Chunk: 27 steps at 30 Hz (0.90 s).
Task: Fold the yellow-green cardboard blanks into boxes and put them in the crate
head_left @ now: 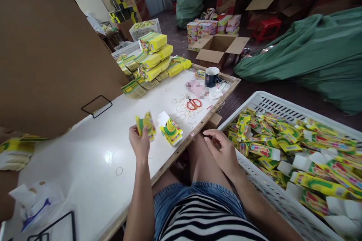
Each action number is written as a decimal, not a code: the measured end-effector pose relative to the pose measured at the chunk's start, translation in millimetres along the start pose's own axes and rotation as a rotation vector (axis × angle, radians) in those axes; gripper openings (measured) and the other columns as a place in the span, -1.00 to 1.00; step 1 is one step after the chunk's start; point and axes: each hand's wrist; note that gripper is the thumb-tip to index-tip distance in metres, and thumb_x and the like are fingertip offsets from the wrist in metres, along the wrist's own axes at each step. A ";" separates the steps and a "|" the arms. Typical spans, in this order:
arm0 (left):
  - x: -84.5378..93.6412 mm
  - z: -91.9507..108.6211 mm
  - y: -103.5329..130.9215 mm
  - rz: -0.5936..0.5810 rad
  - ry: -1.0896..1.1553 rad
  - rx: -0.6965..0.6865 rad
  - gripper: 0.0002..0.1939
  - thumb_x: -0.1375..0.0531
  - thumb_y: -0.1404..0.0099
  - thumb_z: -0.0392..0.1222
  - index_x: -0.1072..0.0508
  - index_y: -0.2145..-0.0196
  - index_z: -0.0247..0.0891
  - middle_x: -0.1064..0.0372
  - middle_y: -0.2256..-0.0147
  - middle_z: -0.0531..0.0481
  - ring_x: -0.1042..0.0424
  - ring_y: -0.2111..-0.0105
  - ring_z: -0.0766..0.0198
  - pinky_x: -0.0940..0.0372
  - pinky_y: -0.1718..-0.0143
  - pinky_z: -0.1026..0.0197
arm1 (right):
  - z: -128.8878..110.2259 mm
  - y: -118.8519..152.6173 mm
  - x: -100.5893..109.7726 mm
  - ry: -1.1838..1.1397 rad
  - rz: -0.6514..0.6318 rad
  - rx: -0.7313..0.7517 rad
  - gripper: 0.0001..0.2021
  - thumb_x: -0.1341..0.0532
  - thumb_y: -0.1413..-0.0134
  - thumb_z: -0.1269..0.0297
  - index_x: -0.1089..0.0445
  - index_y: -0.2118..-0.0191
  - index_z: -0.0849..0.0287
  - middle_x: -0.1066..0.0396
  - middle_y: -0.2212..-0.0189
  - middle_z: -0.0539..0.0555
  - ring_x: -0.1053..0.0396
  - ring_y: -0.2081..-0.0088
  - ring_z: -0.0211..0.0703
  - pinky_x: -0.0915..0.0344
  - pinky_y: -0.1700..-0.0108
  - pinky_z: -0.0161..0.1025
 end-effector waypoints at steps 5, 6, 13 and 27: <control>-5.6 26.1 74.0 -0.580 0.457 -0.176 -0.72 -0.21 -0.22 -0.06 -0.39 0.18 -0.27 -0.52 0.23 -0.10 -0.53 0.25 0.16 -0.43 0.34 0.21 | -27.7 -15.6 -10.3 0.119 -0.064 0.320 -0.59 -0.10 -0.26 0.38 -0.21 -0.20 0.07 -0.34 -0.13 0.17 -0.27 -0.15 0.01 -0.26 -0.12 0.04; -6.9 27.6 82.9 -0.617 0.492 -0.170 -0.72 -0.21 -0.22 -0.06 -0.40 0.17 -0.27 -0.52 0.22 -0.10 -0.53 0.24 0.16 -0.43 0.34 0.22 | -29.4 -18.3 -11.0 0.135 -0.098 0.332 -0.55 -0.10 -0.26 0.39 -0.16 -0.24 0.07 -0.33 -0.14 0.17 -0.27 -0.15 0.00 -0.26 -0.13 0.04; -7.3 20.3 92.3 -0.710 0.568 -0.105 -0.73 -0.30 -0.18 -0.06 -0.50 0.21 -0.27 -0.53 0.29 -0.05 -0.51 0.29 0.22 -0.40 0.30 0.26 | -28.3 -20.5 -7.9 0.021 -0.171 0.173 -0.69 -0.15 -0.19 0.38 -0.29 -0.05 0.09 -0.38 0.07 0.16 -0.39 0.12 -0.04 -0.37 0.09 -0.09; -26.2 7.4 88.8 -1.133 0.911 0.423 -0.56 -0.43 0.08 0.12 -0.49 0.41 -0.27 -0.51 0.47 -0.04 -0.50 0.51 0.18 -0.40 0.49 0.17 | -29.2 -24.3 -1.5 -0.140 -0.208 0.124 -0.93 -0.18 -0.16 0.33 -0.38 0.23 0.13 -0.31 0.28 0.07 -0.25 0.38 -0.21 -0.29 0.31 -0.26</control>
Point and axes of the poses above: each hand's wrist, its own y-axis away from the middle knuckle, its own x-axis out of the back of the hand, z = x × y
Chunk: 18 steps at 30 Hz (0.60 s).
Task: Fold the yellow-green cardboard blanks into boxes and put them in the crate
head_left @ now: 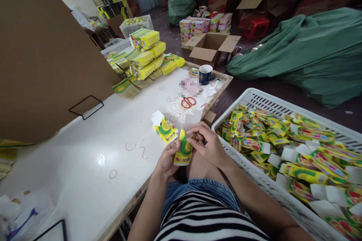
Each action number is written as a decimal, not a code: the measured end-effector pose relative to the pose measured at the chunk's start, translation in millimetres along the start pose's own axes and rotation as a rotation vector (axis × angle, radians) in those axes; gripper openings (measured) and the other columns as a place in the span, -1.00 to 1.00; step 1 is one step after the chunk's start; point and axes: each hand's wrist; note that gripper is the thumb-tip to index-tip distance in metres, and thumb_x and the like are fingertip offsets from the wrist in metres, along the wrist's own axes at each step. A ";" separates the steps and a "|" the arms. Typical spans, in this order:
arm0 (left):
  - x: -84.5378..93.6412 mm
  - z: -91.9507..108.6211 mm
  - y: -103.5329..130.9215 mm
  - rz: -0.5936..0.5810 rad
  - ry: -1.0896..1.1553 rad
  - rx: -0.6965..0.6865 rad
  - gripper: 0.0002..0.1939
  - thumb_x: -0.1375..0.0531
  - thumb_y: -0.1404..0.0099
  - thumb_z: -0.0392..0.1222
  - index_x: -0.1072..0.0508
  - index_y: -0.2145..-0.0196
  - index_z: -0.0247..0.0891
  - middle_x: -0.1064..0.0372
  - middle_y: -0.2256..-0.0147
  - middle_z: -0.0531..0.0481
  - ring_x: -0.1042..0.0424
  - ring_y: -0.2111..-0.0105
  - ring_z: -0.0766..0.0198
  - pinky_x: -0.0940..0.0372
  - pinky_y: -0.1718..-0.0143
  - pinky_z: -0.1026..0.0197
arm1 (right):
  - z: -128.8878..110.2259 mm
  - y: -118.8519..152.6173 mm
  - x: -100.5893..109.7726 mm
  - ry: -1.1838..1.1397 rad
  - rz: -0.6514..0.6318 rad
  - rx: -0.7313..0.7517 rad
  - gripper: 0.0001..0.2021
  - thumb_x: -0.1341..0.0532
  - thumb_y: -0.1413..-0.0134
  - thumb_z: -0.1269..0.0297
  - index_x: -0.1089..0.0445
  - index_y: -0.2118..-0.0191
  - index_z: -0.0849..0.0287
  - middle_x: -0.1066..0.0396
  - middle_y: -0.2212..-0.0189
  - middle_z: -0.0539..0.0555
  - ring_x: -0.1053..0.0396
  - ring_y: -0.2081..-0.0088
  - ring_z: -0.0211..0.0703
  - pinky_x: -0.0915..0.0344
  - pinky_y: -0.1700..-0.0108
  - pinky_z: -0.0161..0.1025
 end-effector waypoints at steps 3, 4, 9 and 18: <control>-4.1 -4.8 -5.4 0.052 0.018 -0.068 -0.60 -0.45 0.09 0.05 -0.47 0.43 -0.27 -0.54 0.44 -0.05 -0.55 0.38 0.11 -0.44 0.34 0.12 | 6.4 6.1 -5.5 0.039 0.166 -0.038 -0.70 -0.25 -0.10 0.26 -0.33 0.03 0.11 -0.30 0.10 0.14 -0.28 0.29 -0.15 -0.32 0.22 -0.19; -5.8 -6.7 -7.2 0.087 0.023 -0.098 -0.60 -0.45 0.09 0.04 -0.48 0.40 -0.27 -0.54 0.42 -0.04 -0.55 0.35 0.10 -0.44 0.30 0.12 | 9.1 8.6 -7.9 0.041 0.204 -0.066 -0.66 -0.26 -0.09 0.23 -0.32 0.00 0.12 -0.30 0.06 0.16 -0.29 0.26 -0.13 -0.32 0.21 -0.17; -11.4 -14.0 -11.8 0.205 -0.077 -0.233 -0.56 -0.41 0.01 0.07 -0.45 0.30 -0.29 -0.54 0.39 -0.02 -0.55 0.30 0.12 -0.42 0.26 0.15 | 22.0 18.0 -16.5 -0.029 0.130 -0.265 -0.79 -0.16 -0.19 0.15 -0.40 0.37 0.16 -0.38 0.45 0.04 -0.30 0.43 -0.17 -0.26 0.39 -0.25; -8.1 -1.3 1.5 0.092 -0.420 -0.367 -0.29 -0.30 -0.19 -0.12 -0.06 -0.20 -0.07 -0.51 0.22 -0.03 -0.54 0.27 0.18 -0.39 0.28 0.22 | 27.7 15.1 -3.6 -0.294 0.065 -0.288 -0.54 -0.22 -0.14 0.14 -0.22 -0.14 0.09 -0.42 0.27 0.05 -0.34 0.45 -0.25 -0.31 0.43 -0.31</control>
Point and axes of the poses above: each hand's wrist, its own y-axis away from the middle knuckle, its own x-axis out of the back of the hand, z = x × y
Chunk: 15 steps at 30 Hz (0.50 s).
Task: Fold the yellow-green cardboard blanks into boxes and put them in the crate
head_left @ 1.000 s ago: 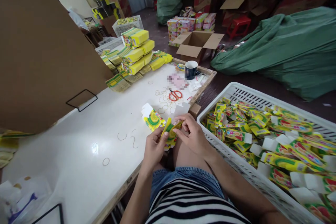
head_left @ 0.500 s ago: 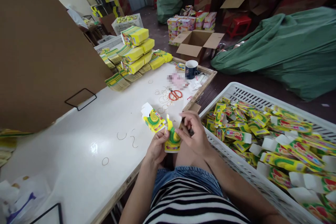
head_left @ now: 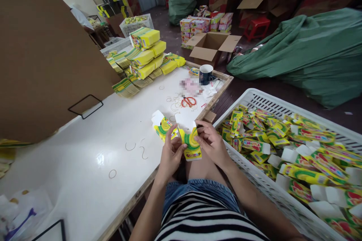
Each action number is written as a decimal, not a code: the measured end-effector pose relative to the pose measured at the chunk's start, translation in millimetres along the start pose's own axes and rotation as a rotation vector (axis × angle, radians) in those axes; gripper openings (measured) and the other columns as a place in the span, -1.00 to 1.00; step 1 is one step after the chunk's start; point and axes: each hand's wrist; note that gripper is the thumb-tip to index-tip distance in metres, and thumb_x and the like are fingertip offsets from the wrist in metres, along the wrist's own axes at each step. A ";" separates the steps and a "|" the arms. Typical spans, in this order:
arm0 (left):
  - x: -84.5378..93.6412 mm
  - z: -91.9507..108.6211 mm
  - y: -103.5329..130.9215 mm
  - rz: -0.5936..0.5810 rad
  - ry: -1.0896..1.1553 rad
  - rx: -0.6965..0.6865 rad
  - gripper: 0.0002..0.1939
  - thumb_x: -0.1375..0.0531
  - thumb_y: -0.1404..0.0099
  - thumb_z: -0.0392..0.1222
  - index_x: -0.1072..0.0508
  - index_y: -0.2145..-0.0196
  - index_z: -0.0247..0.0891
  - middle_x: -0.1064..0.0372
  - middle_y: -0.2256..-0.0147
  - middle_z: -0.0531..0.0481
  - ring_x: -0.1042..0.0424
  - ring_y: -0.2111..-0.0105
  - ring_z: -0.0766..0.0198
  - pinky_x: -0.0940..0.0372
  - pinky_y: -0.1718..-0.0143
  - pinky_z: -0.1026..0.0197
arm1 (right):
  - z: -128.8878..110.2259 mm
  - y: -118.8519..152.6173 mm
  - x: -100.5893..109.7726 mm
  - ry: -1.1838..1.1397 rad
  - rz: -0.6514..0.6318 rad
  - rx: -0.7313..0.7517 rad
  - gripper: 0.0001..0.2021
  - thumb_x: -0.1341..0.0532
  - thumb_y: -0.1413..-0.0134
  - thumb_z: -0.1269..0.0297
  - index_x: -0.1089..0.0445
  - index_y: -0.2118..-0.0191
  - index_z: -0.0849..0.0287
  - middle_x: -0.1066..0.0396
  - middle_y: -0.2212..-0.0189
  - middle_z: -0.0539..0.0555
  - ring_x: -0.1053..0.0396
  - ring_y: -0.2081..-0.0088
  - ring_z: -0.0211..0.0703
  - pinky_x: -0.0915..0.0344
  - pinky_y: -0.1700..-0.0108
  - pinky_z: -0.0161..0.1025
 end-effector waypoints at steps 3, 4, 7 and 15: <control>4.5 5.6 2.6 -0.118 0.053 0.028 -0.39 -0.30 -0.20 -0.14 -0.17 -0.15 -0.11 -0.50 0.14 -0.10 -0.54 0.22 0.13 -0.39 0.22 0.18 | -4.0 -0.5 7.7 -0.010 -0.130 0.000 -0.63 -0.20 -0.17 0.12 -0.30 -0.06 0.11 -0.40 0.28 0.05 -0.33 0.45 -0.25 -0.29 0.44 -0.32; 5.6 7.2 3.5 -0.151 0.075 0.048 -0.43 -0.31 -0.19 -0.15 -0.21 -0.11 -0.12 -0.51 0.15 -0.10 -0.54 0.23 0.13 -0.40 0.22 0.18 | -5.7 -0.7 10.4 0.003 -0.165 -0.008 -0.68 -0.19 -0.18 0.09 -0.34 0.01 0.12 -0.40 0.31 0.04 -0.33 0.44 -0.24 -0.28 0.43 -0.31; 6.8 10.0 6.0 -0.224 0.127 0.112 -0.53 -0.35 -0.15 -0.20 -0.27 0.03 -0.15 -0.53 0.20 -0.07 -0.56 0.28 0.14 -0.40 0.25 0.19 | -10.1 -2.0 17.0 0.081 -0.240 -0.030 -0.72 -0.12 -0.23 0.03 -0.40 0.25 0.15 -0.36 0.45 0.02 -0.28 0.48 -0.24 -0.24 0.46 -0.31; 1.4 3.0 3.4 -0.163 0.187 0.115 -0.25 -0.37 -0.12 -0.19 -0.07 -0.16 -0.07 -0.53 0.18 -0.08 -0.56 0.27 0.15 -0.43 0.26 0.19 | 2.4 -7.3 12.9 0.041 -0.091 0.022 -0.65 -0.17 -0.19 0.02 -0.35 0.01 0.11 -0.44 0.33 0.06 -0.41 0.30 -0.12 -0.36 0.24 -0.21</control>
Point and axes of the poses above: each hand's wrist, its own y-axis away from the middle knuckle, its own x-axis out of the back of the hand, z = x × y
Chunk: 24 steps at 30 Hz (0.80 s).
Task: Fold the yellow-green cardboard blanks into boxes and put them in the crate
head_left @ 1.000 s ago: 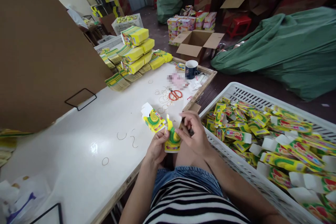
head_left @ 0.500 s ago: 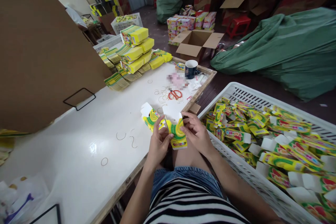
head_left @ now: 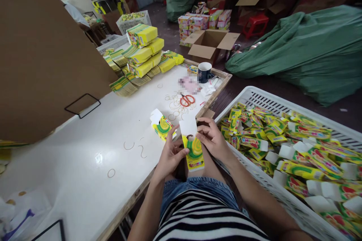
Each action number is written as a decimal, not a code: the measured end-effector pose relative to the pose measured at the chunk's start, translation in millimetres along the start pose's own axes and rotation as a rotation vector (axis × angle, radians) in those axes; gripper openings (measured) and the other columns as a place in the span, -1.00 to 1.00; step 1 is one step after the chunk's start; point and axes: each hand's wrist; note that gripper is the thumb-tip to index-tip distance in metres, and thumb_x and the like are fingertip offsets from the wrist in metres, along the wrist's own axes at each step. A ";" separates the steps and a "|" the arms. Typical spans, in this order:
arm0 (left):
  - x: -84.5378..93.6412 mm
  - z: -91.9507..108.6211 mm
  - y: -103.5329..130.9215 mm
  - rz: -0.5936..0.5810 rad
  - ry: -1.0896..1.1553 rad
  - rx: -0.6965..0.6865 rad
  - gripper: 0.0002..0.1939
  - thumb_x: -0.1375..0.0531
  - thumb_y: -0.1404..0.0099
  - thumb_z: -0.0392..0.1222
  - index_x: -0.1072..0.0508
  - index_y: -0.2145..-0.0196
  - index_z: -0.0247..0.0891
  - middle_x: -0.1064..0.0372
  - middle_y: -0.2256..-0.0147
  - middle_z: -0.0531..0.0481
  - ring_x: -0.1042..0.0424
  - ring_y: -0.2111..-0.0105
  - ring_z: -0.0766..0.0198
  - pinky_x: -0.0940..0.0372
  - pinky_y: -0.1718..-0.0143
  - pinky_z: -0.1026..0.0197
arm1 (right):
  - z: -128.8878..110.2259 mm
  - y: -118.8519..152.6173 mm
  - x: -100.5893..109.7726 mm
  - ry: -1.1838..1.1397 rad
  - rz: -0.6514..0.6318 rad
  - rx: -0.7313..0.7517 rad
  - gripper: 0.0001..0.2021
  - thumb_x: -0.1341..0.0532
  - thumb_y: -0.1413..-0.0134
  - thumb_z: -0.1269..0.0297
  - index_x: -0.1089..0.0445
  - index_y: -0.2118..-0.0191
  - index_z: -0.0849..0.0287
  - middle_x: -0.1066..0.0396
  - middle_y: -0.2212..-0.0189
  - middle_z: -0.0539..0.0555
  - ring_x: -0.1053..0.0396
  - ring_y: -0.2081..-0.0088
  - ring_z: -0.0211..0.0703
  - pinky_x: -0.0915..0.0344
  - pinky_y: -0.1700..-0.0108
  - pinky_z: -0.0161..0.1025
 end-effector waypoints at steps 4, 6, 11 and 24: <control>1.8 -2.8 -4.4 0.035 -0.055 0.001 -0.41 -0.37 -0.11 -0.15 -0.23 -0.04 -0.15 -0.53 0.17 -0.09 -0.56 0.27 0.14 -0.43 0.26 0.20 | 0.2 -1.9 6.9 0.087 -0.011 0.083 -0.69 -0.14 -0.22 0.02 -0.50 0.17 0.12 -0.44 0.20 0.14 -0.40 0.12 -0.05 -0.34 0.08 -0.13; 1.7 -4.8 -6.2 0.067 -0.105 -0.018 -0.48 -0.36 -0.12 -0.14 -0.26 0.01 -0.17 -0.53 0.16 -0.10 -0.56 0.29 0.16 -0.42 0.29 0.22 | -4.5 -1.7 12.6 0.127 -0.026 0.121 -0.65 -0.11 -0.24 0.01 -0.54 0.24 0.14 -0.42 0.20 0.15 -0.37 0.11 -0.03 -0.32 0.09 -0.12; -4.0 -9.4 -8.1 0.138 -0.189 -0.064 -0.52 -0.32 -0.16 -0.14 -0.29 0.00 -0.16 -0.49 0.08 -0.12 -0.55 0.24 0.15 -0.41 0.24 0.21 | -14.9 0.2 13.6 0.182 -0.162 -0.090 -0.67 -0.21 -0.15 0.14 -0.39 0.00 0.13 -0.43 0.41 -0.01 -0.31 0.46 -0.21 -0.22 0.42 -0.30; -3.7 -14.4 -11.2 0.084 -0.128 -0.089 -0.49 -0.33 -0.16 -0.12 -0.26 -0.02 -0.20 -0.51 0.09 -0.16 -0.55 0.20 0.14 -0.41 0.17 0.16 | -9.4 -5.9 -0.2 0.630 -0.103 -0.105 -0.68 -0.21 -0.05 0.37 -0.27 0.03 0.13 -0.33 0.60 -0.11 -0.32 0.54 -0.17 -0.13 0.42 -0.31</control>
Point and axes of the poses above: each hand's wrist, its own y-axis away from the middle knuckle, its own x-axis out of the back of the hand, z = x × y
